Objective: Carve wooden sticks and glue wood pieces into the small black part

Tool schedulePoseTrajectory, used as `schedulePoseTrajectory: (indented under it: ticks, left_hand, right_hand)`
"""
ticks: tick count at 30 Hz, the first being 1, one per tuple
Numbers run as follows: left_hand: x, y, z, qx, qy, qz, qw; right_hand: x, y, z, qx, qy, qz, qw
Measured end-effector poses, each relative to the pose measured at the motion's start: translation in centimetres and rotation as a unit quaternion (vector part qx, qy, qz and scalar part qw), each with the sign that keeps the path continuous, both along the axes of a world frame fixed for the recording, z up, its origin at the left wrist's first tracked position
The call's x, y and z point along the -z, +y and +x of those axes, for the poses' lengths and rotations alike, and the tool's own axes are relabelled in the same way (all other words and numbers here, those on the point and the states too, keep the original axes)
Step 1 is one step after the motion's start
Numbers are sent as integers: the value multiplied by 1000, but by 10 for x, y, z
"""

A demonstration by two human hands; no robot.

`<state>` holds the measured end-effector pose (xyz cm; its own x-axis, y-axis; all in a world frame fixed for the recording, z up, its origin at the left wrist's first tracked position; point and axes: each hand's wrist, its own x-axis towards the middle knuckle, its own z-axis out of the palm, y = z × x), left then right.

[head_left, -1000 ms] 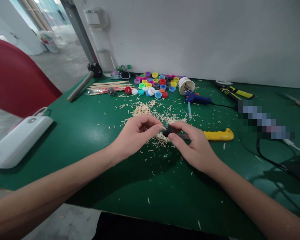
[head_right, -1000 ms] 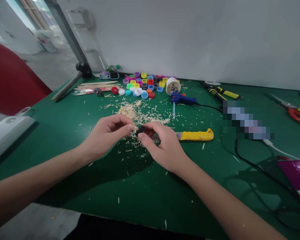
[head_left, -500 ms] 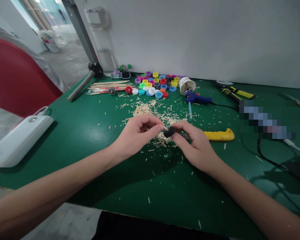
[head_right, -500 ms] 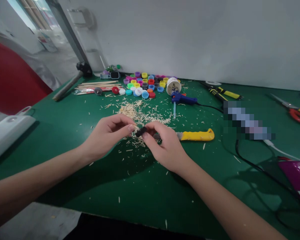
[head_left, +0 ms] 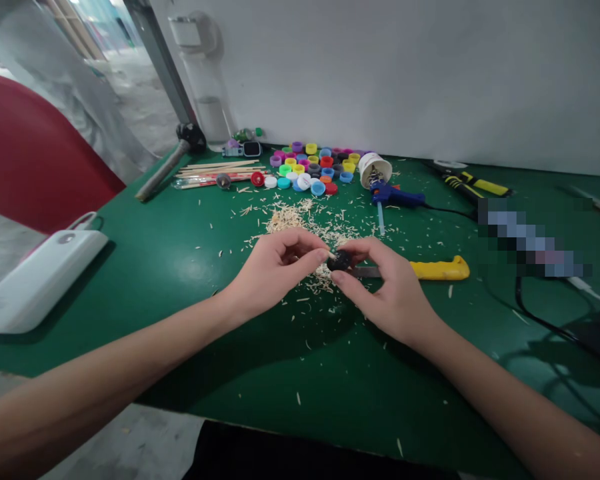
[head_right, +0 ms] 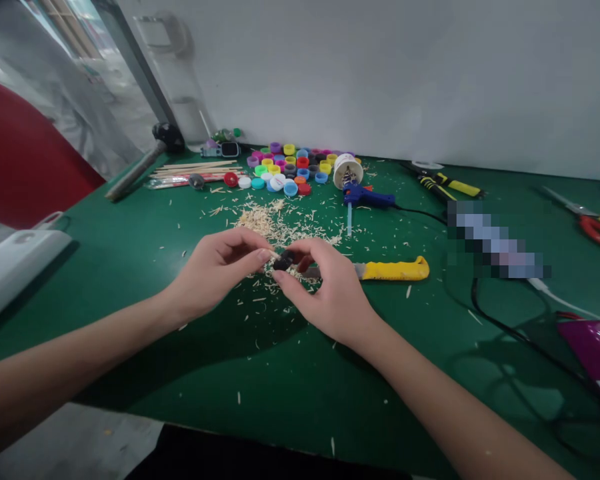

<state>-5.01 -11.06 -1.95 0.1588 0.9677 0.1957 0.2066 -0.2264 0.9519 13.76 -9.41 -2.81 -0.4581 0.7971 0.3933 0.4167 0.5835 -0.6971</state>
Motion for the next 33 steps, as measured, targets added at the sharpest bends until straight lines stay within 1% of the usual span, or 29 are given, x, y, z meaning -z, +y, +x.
schedulePoseTrajectory:
  ticks: [6, 15, 33]
  left_hand:
    - [-1, 0, 1, 4, 11, 7, 1000]
    - [2, 1, 0, 5, 5, 8, 1000]
    - [0, 2, 0, 6, 17, 11, 1000]
  right_hand:
    - [-2, -2, 1, 10, -28, 42, 999]
    - [0, -1, 2, 17, -26, 109, 994]
    - [-1, 0, 3, 20, -41, 120, 992]
